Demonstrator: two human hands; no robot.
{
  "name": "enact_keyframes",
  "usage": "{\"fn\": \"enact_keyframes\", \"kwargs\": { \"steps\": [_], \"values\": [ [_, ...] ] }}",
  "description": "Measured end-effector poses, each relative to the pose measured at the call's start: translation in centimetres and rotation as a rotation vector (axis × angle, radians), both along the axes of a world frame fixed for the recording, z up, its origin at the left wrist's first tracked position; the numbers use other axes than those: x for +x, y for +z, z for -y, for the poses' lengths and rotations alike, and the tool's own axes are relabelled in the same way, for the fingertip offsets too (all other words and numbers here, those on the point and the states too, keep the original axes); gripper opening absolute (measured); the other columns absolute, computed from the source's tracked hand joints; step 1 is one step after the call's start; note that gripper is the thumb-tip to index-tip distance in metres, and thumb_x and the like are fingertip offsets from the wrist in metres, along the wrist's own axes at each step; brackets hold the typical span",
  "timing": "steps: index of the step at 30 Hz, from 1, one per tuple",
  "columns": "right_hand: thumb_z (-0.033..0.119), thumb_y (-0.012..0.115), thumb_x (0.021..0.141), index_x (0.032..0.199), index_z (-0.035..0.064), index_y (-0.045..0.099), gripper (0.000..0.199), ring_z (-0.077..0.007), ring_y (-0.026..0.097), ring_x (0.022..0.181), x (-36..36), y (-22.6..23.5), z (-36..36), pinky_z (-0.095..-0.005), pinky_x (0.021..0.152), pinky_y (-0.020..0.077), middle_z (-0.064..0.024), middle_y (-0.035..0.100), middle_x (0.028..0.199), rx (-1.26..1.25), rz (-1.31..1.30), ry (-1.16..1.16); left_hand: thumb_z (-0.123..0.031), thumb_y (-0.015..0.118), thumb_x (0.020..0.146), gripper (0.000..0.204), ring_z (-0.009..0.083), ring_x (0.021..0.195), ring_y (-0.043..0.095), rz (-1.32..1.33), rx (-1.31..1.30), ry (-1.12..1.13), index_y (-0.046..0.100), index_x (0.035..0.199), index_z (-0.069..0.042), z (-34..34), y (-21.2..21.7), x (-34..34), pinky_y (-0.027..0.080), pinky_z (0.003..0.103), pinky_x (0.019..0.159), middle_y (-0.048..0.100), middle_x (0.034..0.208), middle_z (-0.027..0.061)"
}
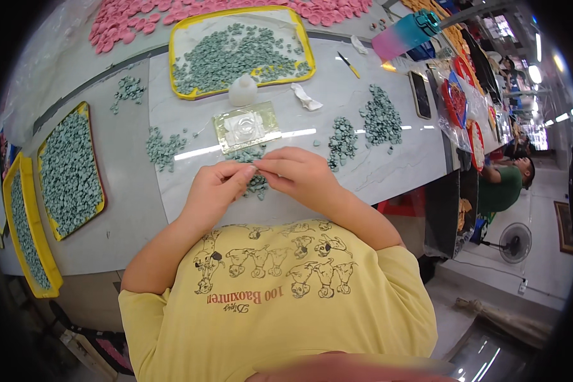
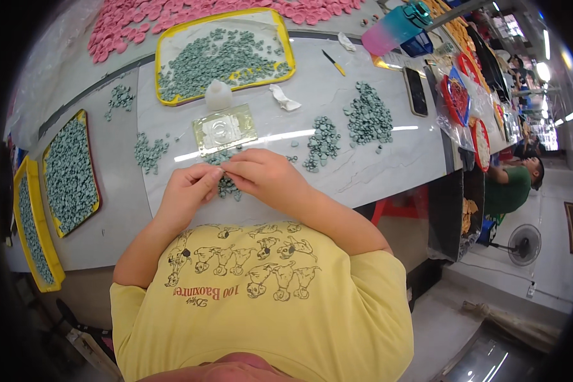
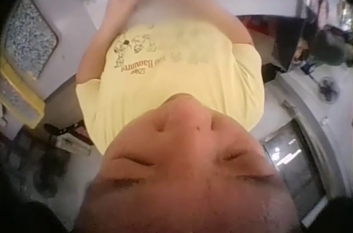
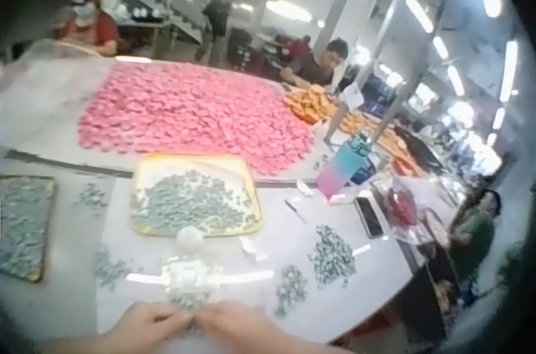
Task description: Placing small green plastic components into a small transparent plastic bag on a factory workbench.
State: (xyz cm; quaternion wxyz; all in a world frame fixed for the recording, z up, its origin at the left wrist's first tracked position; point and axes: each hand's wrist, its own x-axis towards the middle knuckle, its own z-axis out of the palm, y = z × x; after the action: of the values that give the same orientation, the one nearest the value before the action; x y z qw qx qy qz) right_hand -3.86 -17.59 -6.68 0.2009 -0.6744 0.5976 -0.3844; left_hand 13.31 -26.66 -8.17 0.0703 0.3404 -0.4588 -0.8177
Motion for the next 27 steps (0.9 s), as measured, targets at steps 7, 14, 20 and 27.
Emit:
{"fn": "enact_keyframes", "kwargs": {
  "steps": [7, 14, 20, 27],
  "values": [
    [0.0, 0.069, 0.067, 0.09, 0.0034, 0.063, 0.024, -0.0231, 0.062, 0.075, 2.9, -0.4, 1.3, -0.0305, 0.062, 0.0513, -0.0079, 0.063, 0.085, -0.077, -0.2, 0.056, -0.01, 0.057, 0.085, 0.019, 0.0105, 0.062, 0.047, 0.007, -0.626, -0.051, 0.065, 0.1, -0.002, 1.2, -1.0, 2.6, 0.038, 0.024, 0.057, 0.052, 0.068, 0.0029],
    [-0.002, 0.069, 0.066, 0.089, 0.0006, 0.062, 0.024, -0.023, 0.061, 0.07, 3.7, -2.4, 4.8, -0.0313, 0.058, 0.0499, -0.0094, 0.062, 0.081, -0.188, -0.33, 0.019, -0.004, 0.051, 0.088, 0.028, 0.0078, 0.068, 0.051, -0.041, -0.225, 0.077, 0.056, 0.115, -0.001, 2.9, -1.0, 5.2, 0.042, 0.02, 0.06, 0.056, 0.079, 0.0023],
    [-0.004, 0.068, 0.063, 0.094, -0.0019, 0.061, 0.031, -0.0214, 0.056, 0.063, 4.2, -4.0, 7.8, -0.0304, 0.052, 0.0446, -0.0089, 0.06, 0.078, -0.331, -0.499, 0.083, -0.006, 0.053, 0.089, 0.02, 0.0102, 0.067, 0.056, -0.079, -0.102, 0.103, 0.057, 0.105, 0.005, 4.5, -2.6, 7.0, 0.046, 0.022, 0.059, 0.06, 0.084, 0.008],
    [0.002, 0.061, 0.068, 0.096, -0.0025, 0.059, 0.028, -0.0217, 0.056, 0.068, 5.3, -4.5, 9.7, -0.0311, 0.056, 0.0457, -0.0081, 0.057, 0.083, -0.351, -0.693, 0.163, -0.006, 0.053, 0.088, 0.016, 0.0102, 0.066, 0.057, -0.125, -0.11, 0.208, 0.056, 0.1, 0.004, 5.3, -3.8, 7.8, 0.046, 0.022, 0.059, 0.061, 0.079, 0.0072]
  ]
}}
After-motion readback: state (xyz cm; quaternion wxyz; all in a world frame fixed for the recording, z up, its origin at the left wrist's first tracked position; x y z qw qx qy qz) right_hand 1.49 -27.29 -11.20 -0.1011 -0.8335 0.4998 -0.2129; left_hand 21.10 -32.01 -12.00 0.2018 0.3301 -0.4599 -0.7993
